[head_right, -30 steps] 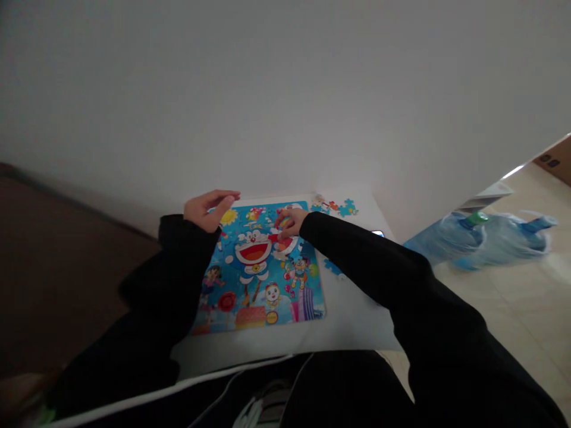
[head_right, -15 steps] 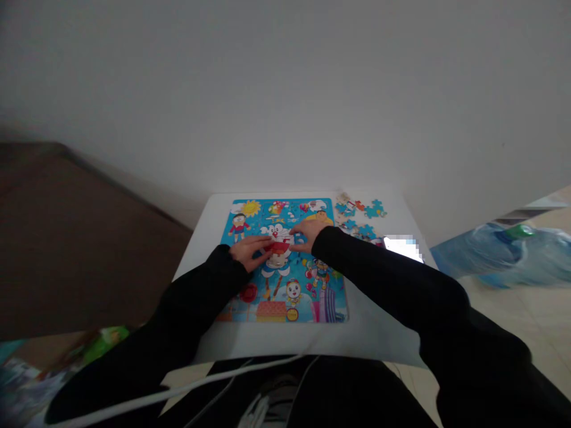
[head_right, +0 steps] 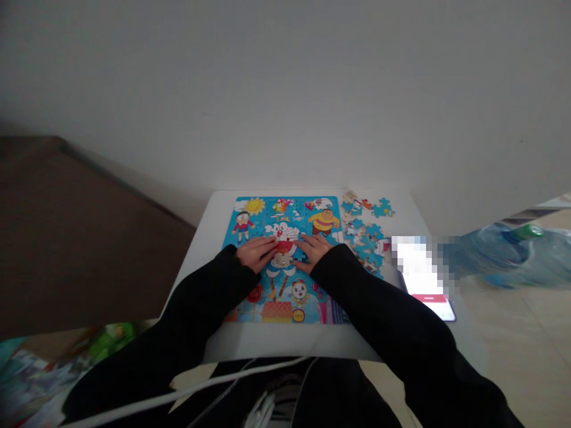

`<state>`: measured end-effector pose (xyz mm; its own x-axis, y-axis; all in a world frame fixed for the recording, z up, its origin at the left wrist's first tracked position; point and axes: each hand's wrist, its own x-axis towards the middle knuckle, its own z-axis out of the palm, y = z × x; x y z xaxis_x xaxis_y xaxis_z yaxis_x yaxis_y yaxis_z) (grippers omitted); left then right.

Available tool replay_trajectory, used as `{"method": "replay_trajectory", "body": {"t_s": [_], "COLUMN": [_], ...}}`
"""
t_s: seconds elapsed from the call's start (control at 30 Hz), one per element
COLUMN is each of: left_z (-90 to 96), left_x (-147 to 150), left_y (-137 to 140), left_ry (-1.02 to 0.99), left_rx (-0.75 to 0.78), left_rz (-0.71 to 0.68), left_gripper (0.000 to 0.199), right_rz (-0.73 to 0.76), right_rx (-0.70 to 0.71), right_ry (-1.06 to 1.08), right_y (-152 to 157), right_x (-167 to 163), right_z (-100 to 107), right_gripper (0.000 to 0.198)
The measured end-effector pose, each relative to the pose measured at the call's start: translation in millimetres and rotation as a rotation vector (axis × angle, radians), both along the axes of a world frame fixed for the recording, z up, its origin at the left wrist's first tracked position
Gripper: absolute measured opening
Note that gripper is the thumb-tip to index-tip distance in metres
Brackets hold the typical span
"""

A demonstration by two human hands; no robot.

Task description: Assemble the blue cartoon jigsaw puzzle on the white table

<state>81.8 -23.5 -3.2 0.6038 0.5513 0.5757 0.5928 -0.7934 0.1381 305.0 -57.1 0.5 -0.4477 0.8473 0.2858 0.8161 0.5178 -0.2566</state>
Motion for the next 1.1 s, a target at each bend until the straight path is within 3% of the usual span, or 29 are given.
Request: {"method": "replay_trajectory", "body": {"t_s": [0.13,0.27,0.6,1.1], "left_z": [-0.6,1.3,8.9,8.6], "left_x": [-0.3,-0.6,1.4,5.0], "left_y": [-0.2,-1.2,-1.8,1.6], "left_ry": [0.005,0.007,-0.032,0.156], "left_rx": [-0.057,-0.154,-0.041,-0.188], "left_rz": [-0.017,-0.021,-0.034,0.019], "left_gripper": [0.031,0.029,0.025,0.027], "right_rz": [0.003,0.011,0.042,0.020], "right_rx": [0.102,0.105,0.196,0.131], "right_ry": [0.067,0.119,0.112,-0.002], "right_y": [-0.1,-0.8,1.4,0.5], "right_x": [1.2,1.6,4.3,2.7], "right_z": [-6.7,-6.8,-6.7,-5.9], "right_gripper": [0.045,0.042,0.036,0.035]}}
